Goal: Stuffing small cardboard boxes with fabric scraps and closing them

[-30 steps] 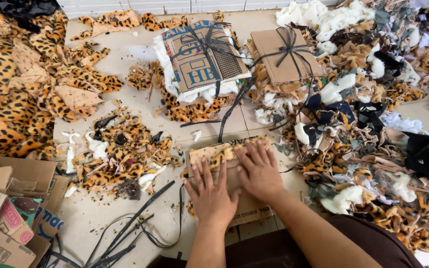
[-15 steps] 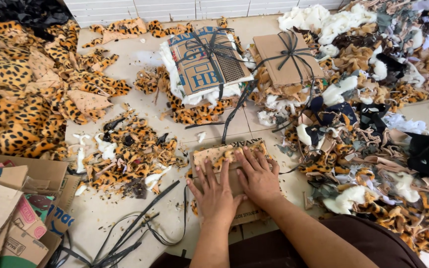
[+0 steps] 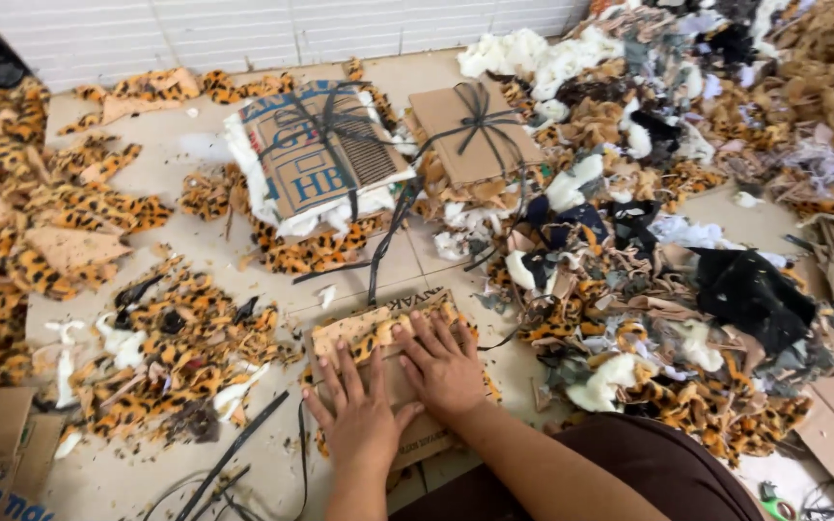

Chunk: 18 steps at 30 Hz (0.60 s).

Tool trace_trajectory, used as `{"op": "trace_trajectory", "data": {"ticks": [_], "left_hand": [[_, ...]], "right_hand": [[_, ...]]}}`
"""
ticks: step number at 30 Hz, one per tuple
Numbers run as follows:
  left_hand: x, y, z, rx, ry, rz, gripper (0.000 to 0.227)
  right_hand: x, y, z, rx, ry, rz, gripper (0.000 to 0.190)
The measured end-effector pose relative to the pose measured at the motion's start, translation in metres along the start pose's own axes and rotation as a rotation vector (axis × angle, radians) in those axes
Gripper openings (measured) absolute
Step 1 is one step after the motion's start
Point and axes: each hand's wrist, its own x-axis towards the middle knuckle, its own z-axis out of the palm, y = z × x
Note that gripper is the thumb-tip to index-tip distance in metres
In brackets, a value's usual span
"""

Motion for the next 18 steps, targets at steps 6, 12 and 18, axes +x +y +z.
{"op": "trace_trajectory", "data": {"ticks": [6,12,18], "left_hand": [[-0.022,0.008,-0.017,-0.057,0.001,-0.004,0.090],[-0.019,0.026,0.008,-0.021,0.219,0.153,0.077],[-0.006,0.069,0.057,-0.126,0.663,0.629,0.044]], "right_hand": [[0.021,0.005,-0.036,0.277,-0.553,0.106,0.055],[0.057,0.053,-0.116,0.495,-0.352,0.268,0.037],[0.043,0.164,-0.135,0.262,-0.805,0.624,0.031]]}}
